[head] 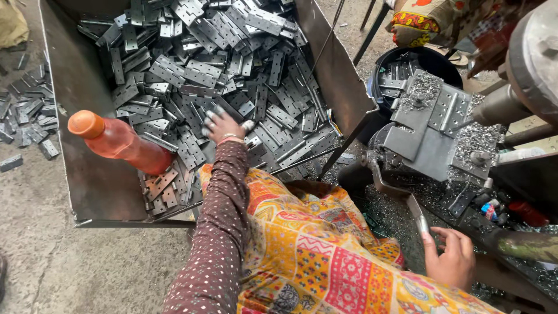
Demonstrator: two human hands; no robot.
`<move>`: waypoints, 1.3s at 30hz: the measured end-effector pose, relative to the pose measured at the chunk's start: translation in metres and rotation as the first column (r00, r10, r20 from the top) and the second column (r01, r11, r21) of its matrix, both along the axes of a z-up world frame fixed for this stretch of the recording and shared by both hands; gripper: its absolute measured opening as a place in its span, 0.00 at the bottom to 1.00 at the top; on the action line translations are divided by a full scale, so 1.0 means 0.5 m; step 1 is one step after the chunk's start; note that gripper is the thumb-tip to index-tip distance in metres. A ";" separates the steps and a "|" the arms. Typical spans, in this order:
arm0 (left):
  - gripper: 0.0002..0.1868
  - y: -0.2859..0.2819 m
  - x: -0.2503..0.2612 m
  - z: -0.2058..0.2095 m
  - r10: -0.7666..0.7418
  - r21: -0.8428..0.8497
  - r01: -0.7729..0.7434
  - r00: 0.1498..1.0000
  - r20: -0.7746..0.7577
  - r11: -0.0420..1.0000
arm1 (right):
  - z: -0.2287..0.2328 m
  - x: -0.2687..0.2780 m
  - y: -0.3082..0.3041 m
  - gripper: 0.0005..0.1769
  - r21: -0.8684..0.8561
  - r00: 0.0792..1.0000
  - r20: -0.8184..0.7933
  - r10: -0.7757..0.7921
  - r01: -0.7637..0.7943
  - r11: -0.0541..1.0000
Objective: The person sits on the floor and repeatedly places metal hinge pieces into a press machine, activates the press, and removes the processed pieces. The person handles the metal pieces one at a time and uses a metal rod to assist with removal.
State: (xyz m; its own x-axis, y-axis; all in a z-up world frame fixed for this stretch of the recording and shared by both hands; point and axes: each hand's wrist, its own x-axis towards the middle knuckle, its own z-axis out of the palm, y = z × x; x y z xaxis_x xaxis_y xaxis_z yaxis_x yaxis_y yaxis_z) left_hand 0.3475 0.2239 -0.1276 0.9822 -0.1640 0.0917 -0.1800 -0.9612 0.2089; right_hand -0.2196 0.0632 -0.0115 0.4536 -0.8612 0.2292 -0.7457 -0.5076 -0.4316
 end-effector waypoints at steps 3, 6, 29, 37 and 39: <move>0.44 -0.027 0.017 -0.066 -0.016 0.113 0.014 1.000 0.019 0.993 | -0.012 -0.001 -0.002 0.13 -0.006 0.999 -0.049 -0.011 0.011 1.000; 0.15 -0.045 0.025 -0.129 -0.001 0.104 -0.003 0.999 0.037 0.995 | -0.012 -0.004 -0.007 0.13 -0.008 1.000 -0.025 0.013 -0.013 1.000; 0.11 -0.232 -0.468 0.294 -0.615 -0.164 0.901 0.398 0.681 0.402 | -0.018 0.003 -0.014 0.19 -0.037 0.998 -0.015 0.057 -0.058 0.998; 0.29 -0.347 -0.655 0.286 -0.905 0.007 0.960 0.262 0.335 0.280 | -0.047 -0.005 -0.021 0.25 0.033 0.985 -0.146 0.089 -0.085 0.996; 0.27 -0.341 -0.667 0.279 -0.888 0.035 0.944 0.295 0.352 0.327 | -0.051 0.003 -0.021 0.26 0.135 0.952 -0.287 0.108 -0.071 0.988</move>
State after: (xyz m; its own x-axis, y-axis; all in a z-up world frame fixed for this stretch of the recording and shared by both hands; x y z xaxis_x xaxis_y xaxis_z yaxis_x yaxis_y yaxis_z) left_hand 0.0139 0.0532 0.0121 0.1212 -0.8966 0.4260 -0.9913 -0.0873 0.0982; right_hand -0.2183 0.0525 -0.0371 0.5613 -0.8271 -0.0289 -0.8025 -0.5354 -0.2635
